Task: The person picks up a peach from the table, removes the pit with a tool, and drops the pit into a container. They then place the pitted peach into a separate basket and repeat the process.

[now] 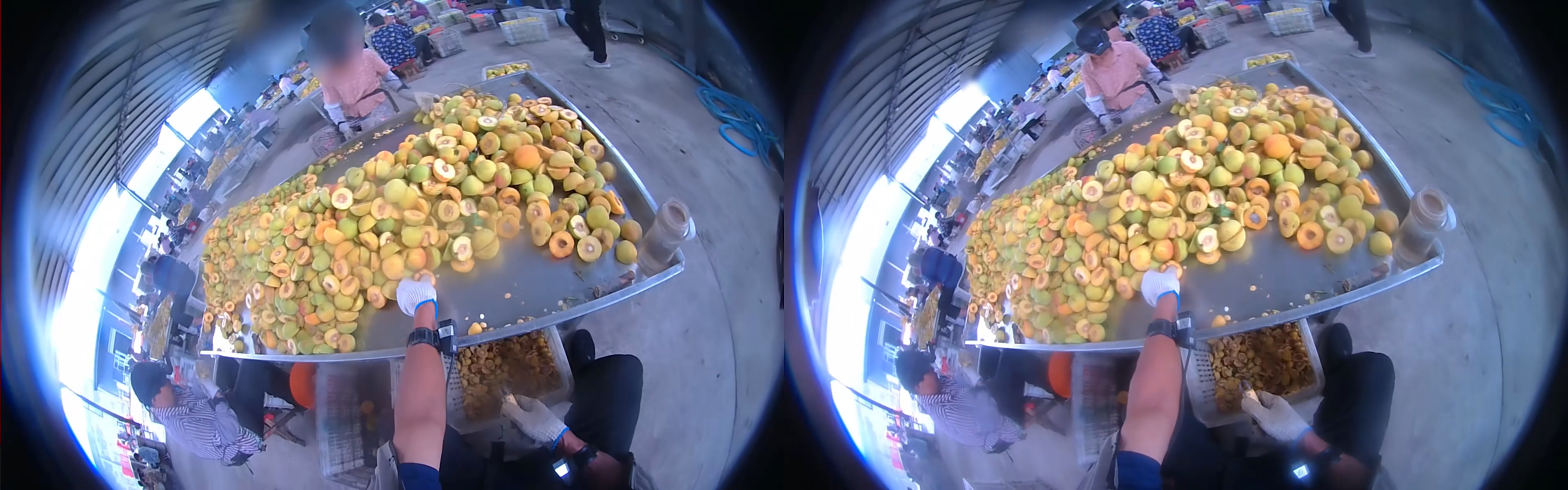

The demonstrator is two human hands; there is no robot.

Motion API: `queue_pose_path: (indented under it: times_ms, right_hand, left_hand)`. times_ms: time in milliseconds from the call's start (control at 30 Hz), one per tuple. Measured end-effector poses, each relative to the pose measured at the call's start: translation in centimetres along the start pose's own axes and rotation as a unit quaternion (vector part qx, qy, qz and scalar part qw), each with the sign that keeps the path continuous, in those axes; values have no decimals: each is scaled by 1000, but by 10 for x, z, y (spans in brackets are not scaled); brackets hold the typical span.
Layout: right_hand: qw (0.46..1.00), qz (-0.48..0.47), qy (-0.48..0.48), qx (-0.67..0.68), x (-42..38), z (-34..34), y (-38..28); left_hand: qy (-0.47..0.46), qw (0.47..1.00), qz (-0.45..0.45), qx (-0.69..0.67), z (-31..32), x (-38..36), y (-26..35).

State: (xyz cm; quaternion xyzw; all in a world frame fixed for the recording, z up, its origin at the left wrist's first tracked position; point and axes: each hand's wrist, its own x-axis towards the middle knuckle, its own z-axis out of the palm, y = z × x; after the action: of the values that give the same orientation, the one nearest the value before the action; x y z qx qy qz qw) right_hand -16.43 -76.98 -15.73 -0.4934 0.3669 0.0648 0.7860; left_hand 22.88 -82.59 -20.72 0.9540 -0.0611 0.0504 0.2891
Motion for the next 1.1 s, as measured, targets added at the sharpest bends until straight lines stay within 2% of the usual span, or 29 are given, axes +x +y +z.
queue_pose_path:
  times_ms: [33, 67, 133, 200, 233, 267, 333, 367, 400, 433, 467, 500, 533, 567, 600, 667, 733, 800, 833, 867, 933, 967, 1033, 1100]
  right_hand:
    - [1000, 4, 3, 0, 1, 2, 3]
    - [1000, 8, 7, 0, 2, 3, 6]
    - [1000, -12, 8, -15, 4, 4, 12]
    - [999, -27, 15, -25, 4, 5, 18]
    - [998, -53, 13, -9, 4, 3, 19]
    - [997, -78, 13, 8, 0, 0, 18]
    - [994, -111, 21, -10, -18, 0, -5]
    - [993, -116, 30, -21, -24, 0, -14]
    - [991, -121, 37, -33, -31, 2, -22]
    - [992, -116, 41, -29, -37, 4, -31]
    - [985, -152, 41, -64, -42, 7, -39]
    - [976, -188, 41, -99, -46, 12, -42]
    - [977, -182, 44, -97, -45, 16, -38]
    - [967, -224, 51, -107, -43, 20, -37]
    - [955, -267, 59, -118, -43, 25, -38]
    - [961, -239, 62, -121, -49, 28, -39]
    - [939, -244, 107, -217, -46, 29, -35]
    - [935, -260, 122, -209, -43, 28, -28]
    - [921, -270, 145, -239, -44, 28, -29]
    - [907, -278, 168, -268, -44, 28, -30]
    - [904, -270, 179, -277, -47, 30, -33]
    - [901, -265, 187, -287, -48, 30, -34]
    - [901, -266, 184, -290, -47, 28, -34]
    - [901, -266, 179, -292, -44, 29, -30]
  left_hand:
    - [-37, 999, 2, -25, -3, 1, -3]
    - [-35, 999, 1, -26, -6, 1, -7]
    - [-58, 991, 98, -69, -14, -5, -16]
    - [-78, 988, 97, -95, -32, -26, -20]
    - [-163, 953, 40, -253, -52, -43, -17]
    - [-245, 883, -21, -400, -72, -61, -12]
    - [-294, 814, -64, -496, -105, -102, -12]
    - [-329, 779, -37, -532, -114, -119, -23]
    - [-337, 778, -42, -529, -123, -136, -32]
    - [-384, 712, -66, -583, -132, -153, -41]
    - [-427, 640, -91, -632, -140, -168, -47]
    - [-432, 639, -96, -629, -145, -183, -52]
    - [-425, 610, -117, -659, -148, -199, -55]
    - [-416, 578, -138, -688, -154, -213, -54]
    - [-420, 576, -142, -686, -161, -225, -51]
    - [-422, 552, -186, -694, -172, -243, -43]
    - [-439, 561, -179, -678, -169, -249, -43]
    - [-433, 498, -217, -719, -166, -256, -42]
    - [-421, 526, -214, -707, -167, -261, -40]
    - [-425, 525, -216, -706, -166, -264, -39]
    - [-407, 560, -180, -699, -163, -268, -37]
    - [-409, 559, -181, -699, -162, -270, -35]
    - [-382, 602, -157, -683, -162, -272, -32]
    - [-373, 595, -177, -689, -158, -272, -34]
